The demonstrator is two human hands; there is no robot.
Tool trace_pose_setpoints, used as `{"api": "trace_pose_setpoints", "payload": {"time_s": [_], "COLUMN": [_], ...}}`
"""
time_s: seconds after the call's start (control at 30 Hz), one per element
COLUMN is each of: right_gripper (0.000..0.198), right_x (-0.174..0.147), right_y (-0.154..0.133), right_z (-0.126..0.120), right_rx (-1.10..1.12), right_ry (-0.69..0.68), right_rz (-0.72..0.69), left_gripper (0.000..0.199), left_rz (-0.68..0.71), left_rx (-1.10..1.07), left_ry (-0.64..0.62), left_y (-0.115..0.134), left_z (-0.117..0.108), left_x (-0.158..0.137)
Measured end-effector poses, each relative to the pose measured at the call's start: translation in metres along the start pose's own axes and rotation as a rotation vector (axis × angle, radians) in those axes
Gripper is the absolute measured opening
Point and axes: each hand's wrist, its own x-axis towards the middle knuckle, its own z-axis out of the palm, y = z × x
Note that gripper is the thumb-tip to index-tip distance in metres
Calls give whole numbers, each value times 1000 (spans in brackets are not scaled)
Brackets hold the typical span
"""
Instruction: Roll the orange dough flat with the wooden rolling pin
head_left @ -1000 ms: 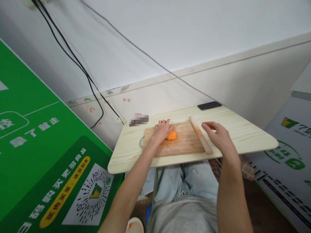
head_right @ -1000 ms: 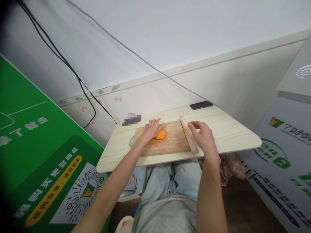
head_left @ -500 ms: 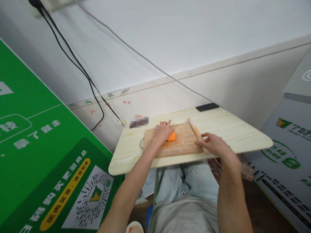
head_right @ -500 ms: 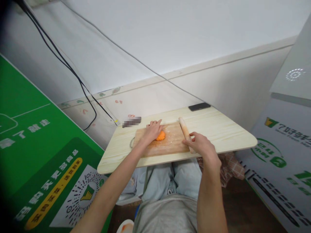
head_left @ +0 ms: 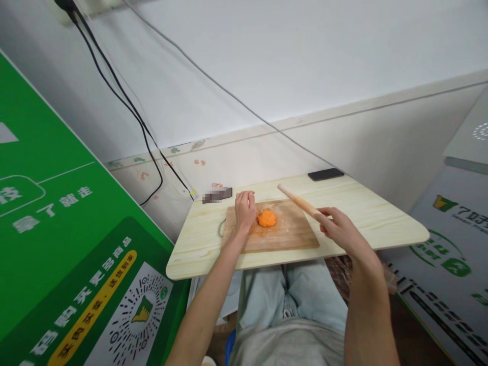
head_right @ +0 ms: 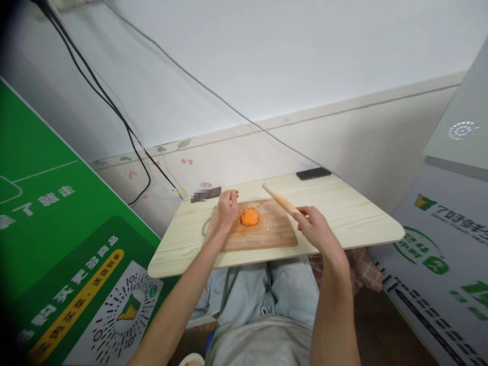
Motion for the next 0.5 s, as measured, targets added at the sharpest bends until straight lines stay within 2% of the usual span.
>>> {"api": "trace_pose_setpoints", "payload": {"time_s": [0.13, 0.2, 0.3, 0.4, 0.5], "right_gripper": [42, 42, 41, 32, 28], "right_x": [-1, 0, 4, 11, 15], "right_y": [-13, -19, -20, -13, -5], "right_z": [22, 36, 52, 59, 61], "right_rx": [147, 147, 117, 26, -51], "right_ry": [-108, -171, -240, -207, -160], "right_rz": [-97, -146, -259, -366, -384], "left_gripper": [29, 26, 21, 16, 17], "left_rz": [-43, -83, -134, -178, -247], "left_rx": [-37, -77, -172, -179, -96], "left_ry": [195, 238, 183, 99, 75], "left_y": [-8, -11, -15, -18, -20], "left_z": [-3, -2, 2, 5, 5], "left_x": [1, 2, 3, 3, 4]}}
